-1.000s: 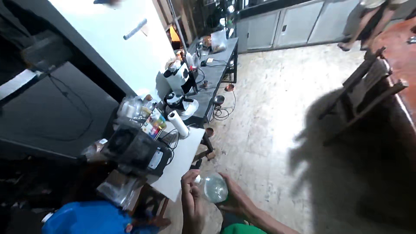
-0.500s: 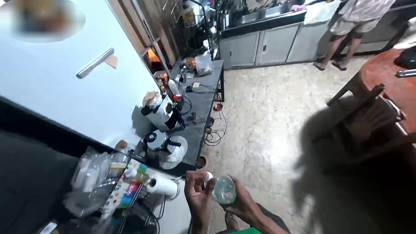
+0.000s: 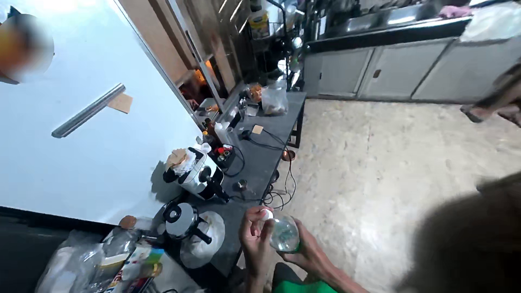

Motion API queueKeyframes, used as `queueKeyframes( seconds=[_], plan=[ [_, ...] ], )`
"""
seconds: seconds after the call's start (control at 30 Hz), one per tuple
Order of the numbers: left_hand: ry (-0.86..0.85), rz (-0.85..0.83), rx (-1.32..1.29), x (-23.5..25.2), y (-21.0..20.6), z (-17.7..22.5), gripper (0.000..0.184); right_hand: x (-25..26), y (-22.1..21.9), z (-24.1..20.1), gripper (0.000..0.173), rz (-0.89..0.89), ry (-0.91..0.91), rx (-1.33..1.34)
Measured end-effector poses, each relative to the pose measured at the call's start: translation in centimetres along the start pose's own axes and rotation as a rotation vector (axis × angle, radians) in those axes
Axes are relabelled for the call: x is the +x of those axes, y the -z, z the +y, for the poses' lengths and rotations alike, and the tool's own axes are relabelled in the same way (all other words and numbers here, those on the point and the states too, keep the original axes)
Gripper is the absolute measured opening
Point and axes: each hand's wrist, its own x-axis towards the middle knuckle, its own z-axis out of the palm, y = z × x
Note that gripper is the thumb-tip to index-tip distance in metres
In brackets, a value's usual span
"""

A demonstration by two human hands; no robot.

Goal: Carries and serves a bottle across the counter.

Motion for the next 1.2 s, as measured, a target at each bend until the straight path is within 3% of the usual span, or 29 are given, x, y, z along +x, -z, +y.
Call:
queueKeyframes(
  seconds=[0.17,0.43,0.5,0.6,0.67,0.83,1.1,1.2],
  plan=[
    [0.035,0.195,0.074,7.2,-5.1,-4.3,0.027,9.5,4.9,3.4,0.103,-0.058,0.028,-0.043],
    [0.074,0.299,0.122,18.9,-10.2,-12.7,0.036,22.4,7.8,9.0,0.102,-0.101,0.007,-0.062],
    [0.032,0.213,0.096,21.7,-10.3,-14.7,0.035,25.7,8.1,9.9,0.103,-0.093,0.007,-0.069],
    [-0.029,-0.043,0.071,25.3,-9.7,-16.9,0.03,30.0,8.9,11.0,0.103,-0.11,-0.014,-0.065],
    [-0.052,-0.07,0.093,27.4,-9.5,-18.1,0.033,32.8,9.1,11.7,0.103,-0.144,-0.009,-0.06],
    [0.012,0.206,0.092,31.9,-10.6,-20.3,0.023,39.2,9.4,13.6,0.103,-0.233,0.016,-0.066],
    [0.026,0.658,0.114,39.7,-15.4,-24.5,0.034,50.6,11.1,16.7,0.106,-0.472,-0.019,-0.04],
    [0.021,0.676,0.123,42.3,-16.9,-25.6,0.036,54.8,12.7,16.4,0.107,-0.549,-0.085,-0.081]
  ],
)
